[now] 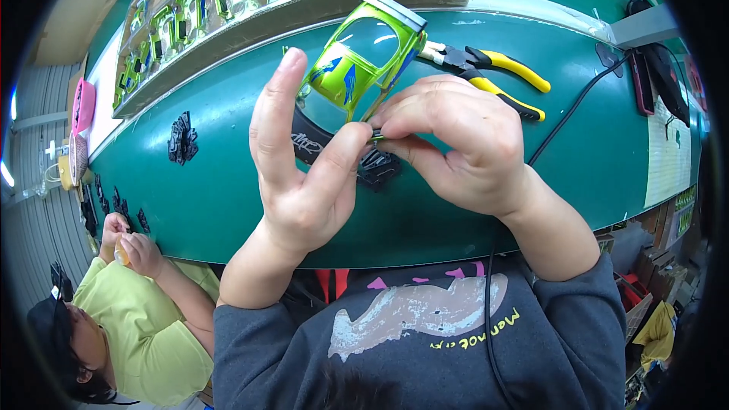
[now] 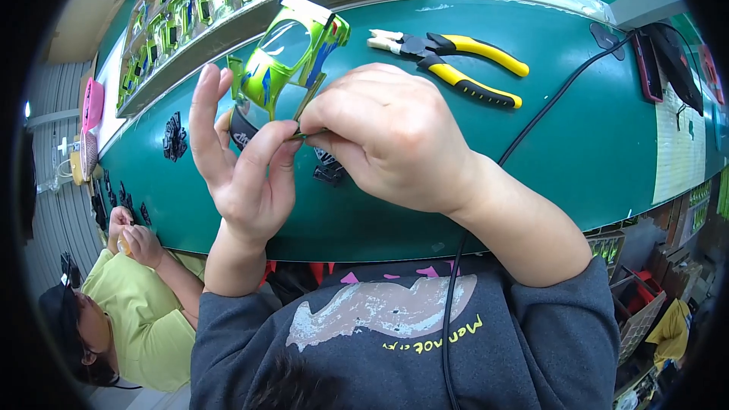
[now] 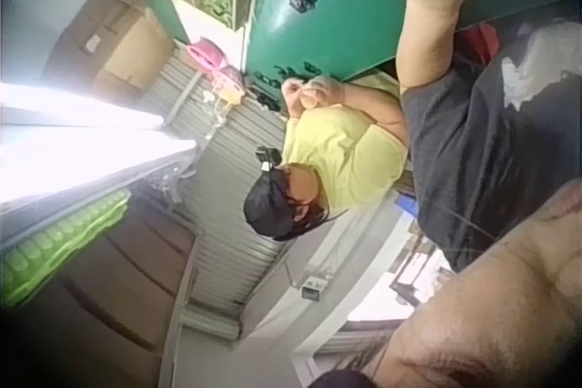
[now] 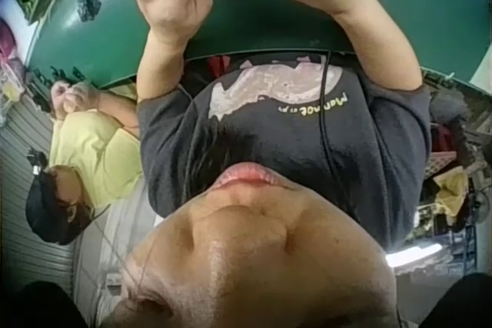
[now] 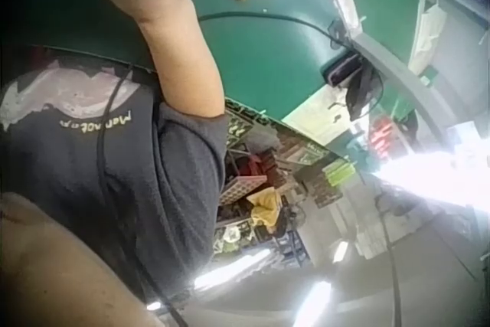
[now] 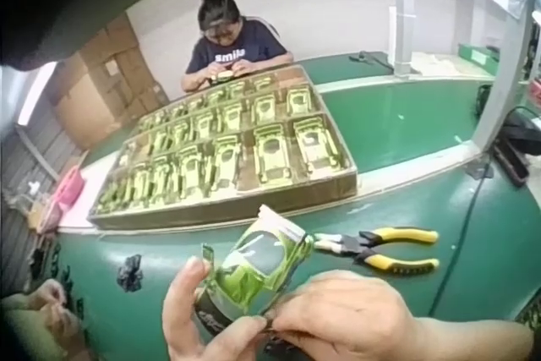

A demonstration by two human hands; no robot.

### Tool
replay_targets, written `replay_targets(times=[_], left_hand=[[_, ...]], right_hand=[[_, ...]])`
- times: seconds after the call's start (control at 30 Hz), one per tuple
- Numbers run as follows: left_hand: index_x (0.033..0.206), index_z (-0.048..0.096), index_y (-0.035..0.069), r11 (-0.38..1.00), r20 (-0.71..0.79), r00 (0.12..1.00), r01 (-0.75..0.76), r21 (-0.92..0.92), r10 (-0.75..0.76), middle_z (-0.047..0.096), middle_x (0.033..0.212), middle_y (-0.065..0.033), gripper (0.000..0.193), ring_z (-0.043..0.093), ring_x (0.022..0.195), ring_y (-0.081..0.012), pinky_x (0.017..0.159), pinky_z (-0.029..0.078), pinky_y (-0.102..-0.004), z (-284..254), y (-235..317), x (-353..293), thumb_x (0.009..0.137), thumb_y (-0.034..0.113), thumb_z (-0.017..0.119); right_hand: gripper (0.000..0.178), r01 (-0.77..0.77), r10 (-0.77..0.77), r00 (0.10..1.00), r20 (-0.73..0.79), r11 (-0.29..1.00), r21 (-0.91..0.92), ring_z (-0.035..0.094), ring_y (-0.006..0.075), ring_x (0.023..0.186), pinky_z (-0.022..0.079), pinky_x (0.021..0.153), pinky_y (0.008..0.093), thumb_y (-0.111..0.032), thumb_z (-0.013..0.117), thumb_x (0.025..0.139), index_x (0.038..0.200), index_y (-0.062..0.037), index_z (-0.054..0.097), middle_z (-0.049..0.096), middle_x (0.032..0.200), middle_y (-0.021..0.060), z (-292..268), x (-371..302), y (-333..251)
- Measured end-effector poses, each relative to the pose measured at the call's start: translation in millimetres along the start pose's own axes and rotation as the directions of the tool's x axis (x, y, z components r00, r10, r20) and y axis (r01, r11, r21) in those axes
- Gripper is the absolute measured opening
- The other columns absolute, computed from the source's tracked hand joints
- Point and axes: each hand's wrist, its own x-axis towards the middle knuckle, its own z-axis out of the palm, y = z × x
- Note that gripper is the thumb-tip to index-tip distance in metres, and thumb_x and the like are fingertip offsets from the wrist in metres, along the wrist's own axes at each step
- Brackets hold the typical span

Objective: The person assembles small black plastic components into a green toy car shell by hand at a production workbench.

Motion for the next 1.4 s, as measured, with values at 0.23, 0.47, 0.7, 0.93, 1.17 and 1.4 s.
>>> replay_targets(times=[0.23, 0.47, 0.7, 0.93, 1.17, 1.4], left_hand=[[0.089, 0.069, -0.001, 0.991, -0.013, 0.991, -0.132, 0.030, 0.133, 0.043, 0.139, -0.0327, 0.016, 0.049, 0.126, -0.0458, 0.102, 0.046, -0.0481, -5, -3, 2, 0.073, -0.002, 0.072], [0.091, 0.070, -0.001, 0.998, -0.036, 0.998, -0.051, 0.041, 0.053, 0.045, 0.138, -0.0302, 0.021, 0.049, 0.125, -0.0444, 0.100, 0.046, -0.0500, -1, 2, 0, 0.070, -0.003, 0.072], [0.091, 0.071, 0.002, 0.986, -0.052, 0.989, -0.133, 0.097, 0.138, 0.054, 0.122, -0.0167, 0.023, 0.051, 0.119, -0.0398, 0.096, 0.047, -0.0449, -5, 4, -3, 0.068, -0.001, 0.073], [0.116, 0.061, 0.007, 0.998, -0.101, 0.993, -0.059, -0.033, 0.055, 0.040, 0.137, -0.0259, 0.051, 0.048, 0.122, -0.0445, 0.095, 0.047, -0.0474, 5, -10, 1, 0.068, 0.005, 0.079], [0.126, 0.050, -0.002, 0.919, 0.066, 0.918, 0.393, -0.038, -0.391, 0.056, 0.115, -0.0220, 0.065, 0.060, 0.097, -0.0331, 0.077, 0.051, -0.0366, -1, -4, -7, 0.066, 0.000, 0.075], [0.119, 0.055, -0.003, 0.973, -0.037, 0.973, 0.229, 0.021, -0.228, 0.061, 0.088, -0.0150, 0.052, 0.061, 0.071, -0.0287, 0.061, 0.051, -0.0357, 5, -5, -4, 0.071, -0.002, 0.072]], right_hand=[[0.021, -0.012, 0.012, 1.000, 0.007, 0.999, 0.034, 0.066, 0.0265, 0.074, 0.051, 0.067, 0.0350, -0.001, 0.077, 0.065, 0.083, -0.0060, 0.066, 0.067, 0.079, 0.0072, -1, 3, -5], [0.022, 0.040, -0.040, 0.999, 0.001, 0.998, -0.043, 0.067, 0.0259, 0.075, 0.053, 0.069, 0.0337, -0.001, 0.079, 0.064, 0.082, -0.0040, 0.067, 0.068, 0.080, 0.0084, 0, 3, -6], [0.017, 0.114, -0.118, 0.992, -0.047, 0.990, -0.088, 0.066, 0.0258, 0.072, 0.053, 0.065, 0.0345, -0.004, 0.076, 0.066, 0.080, -0.0044, 0.066, 0.065, 0.075, 0.0086, 1, -1, -7], [0.018, 0.123, -0.129, 0.991, -0.046, 0.986, -0.114, 0.066, 0.0254, 0.073, 0.053, 0.067, 0.0347, -0.005, 0.072, 0.066, 0.083, -0.0043, 0.067, 0.065, 0.076, 0.0083, 3, -3, 2], [0.028, 0.134, -0.134, 0.991, 0.012, 0.984, -0.120, 0.067, 0.0293, 0.079, 0.055, 0.068, 0.0347, 0.001, 0.079, 0.061, 0.086, -0.0018, 0.067, 0.068, 0.083, 0.0098, 8, -4, -10], [0.023, 0.083, -0.083, 0.997, 0.005, 0.974, -0.213, 0.065, 0.0251, 0.076, 0.053, 0.060, 0.0332, -0.002, 0.069, 0.064, 0.087, -0.0032, 0.066, 0.065, 0.084, 0.0084, 23, -12, -10]])
